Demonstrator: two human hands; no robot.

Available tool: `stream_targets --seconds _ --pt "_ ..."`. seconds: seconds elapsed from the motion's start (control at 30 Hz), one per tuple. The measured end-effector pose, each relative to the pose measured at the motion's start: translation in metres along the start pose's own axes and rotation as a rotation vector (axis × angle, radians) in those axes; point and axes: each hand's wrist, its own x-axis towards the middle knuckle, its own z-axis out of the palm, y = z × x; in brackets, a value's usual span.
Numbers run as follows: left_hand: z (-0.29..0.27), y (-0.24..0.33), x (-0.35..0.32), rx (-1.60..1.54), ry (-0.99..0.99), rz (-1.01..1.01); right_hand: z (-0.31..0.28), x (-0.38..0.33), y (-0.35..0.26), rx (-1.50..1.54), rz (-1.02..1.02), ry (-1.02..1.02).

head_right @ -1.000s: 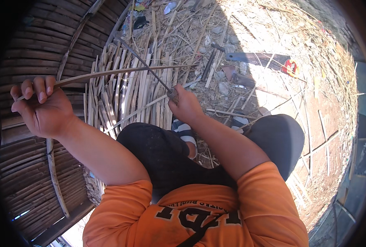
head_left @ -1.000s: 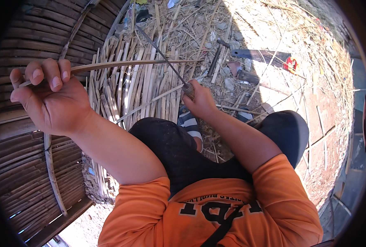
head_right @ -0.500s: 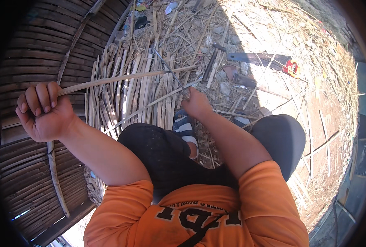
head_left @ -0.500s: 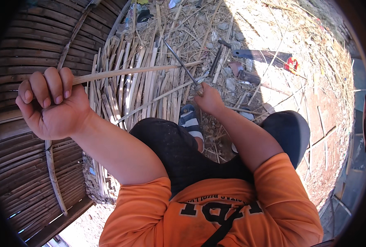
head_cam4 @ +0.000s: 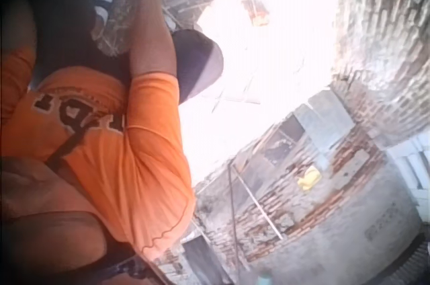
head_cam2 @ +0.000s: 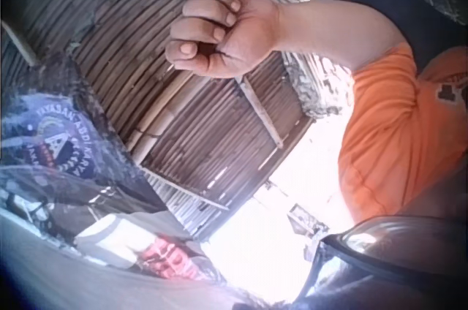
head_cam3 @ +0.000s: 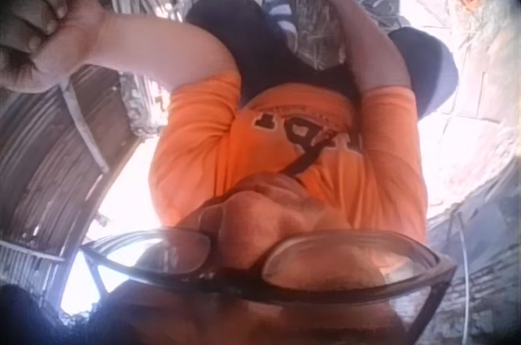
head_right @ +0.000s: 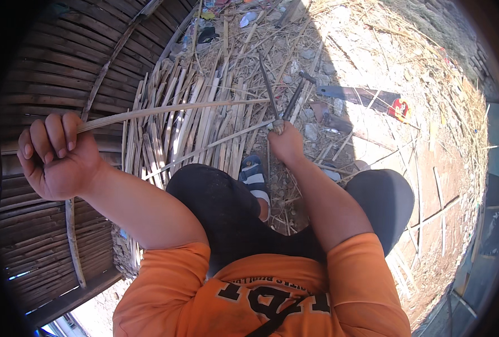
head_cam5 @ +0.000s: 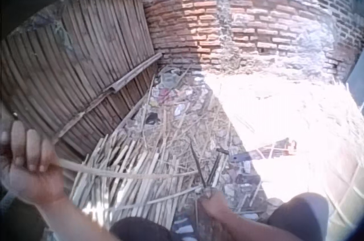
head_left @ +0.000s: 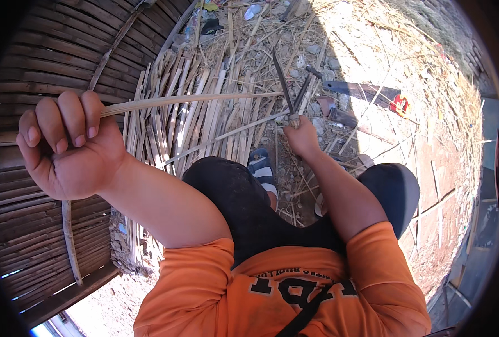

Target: The person uses a blade to strip thin layers and fibers from lengths of bamboo, holding the bamboo across their legs and pulling the blade along the surface.

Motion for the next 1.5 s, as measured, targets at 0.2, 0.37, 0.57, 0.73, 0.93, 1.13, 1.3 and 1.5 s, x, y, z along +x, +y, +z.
stream_targets --seconds 0.2,0.37,0.57,0.73,0.93,1.13,1.3,1.5 --pt "0.028 0.061 -0.015 0.056 0.081 0.159 -0.084 -0.016 -0.076 0.209 -0.119 0.004" --pt "-0.002 0.105 -0.062 0.196 0.452 0.384 -0.174 -0.052 -0.109 0.282 -0.203 -0.052" --pt "-0.047 0.143 -0.115 0.294 0.979 0.527 -0.246 -0.074 -0.060 0.193 -0.157 0.158" --pt "-0.061 0.160 -0.142 0.280 1.090 0.537 -0.261 -0.076 -0.029 0.599 -0.076 0.318" --pt "-0.066 0.161 -0.130 0.159 1.218 0.615 -0.272 -0.074 -0.026 0.870 -0.061 0.380" --pt "-0.081 0.168 -0.137 0.105 1.342 0.662 -0.286 -0.076 -0.012 0.929 -0.015 0.380" --pt "-0.156 0.226 -0.197 0.266 1.413 0.808 -0.283 -0.078 -0.014 0.949 -0.072 0.312" --pt "-0.151 0.140 -0.283 0.663 2.162 -0.038 -0.282 -0.079 -0.020 0.952 -0.043 0.291"
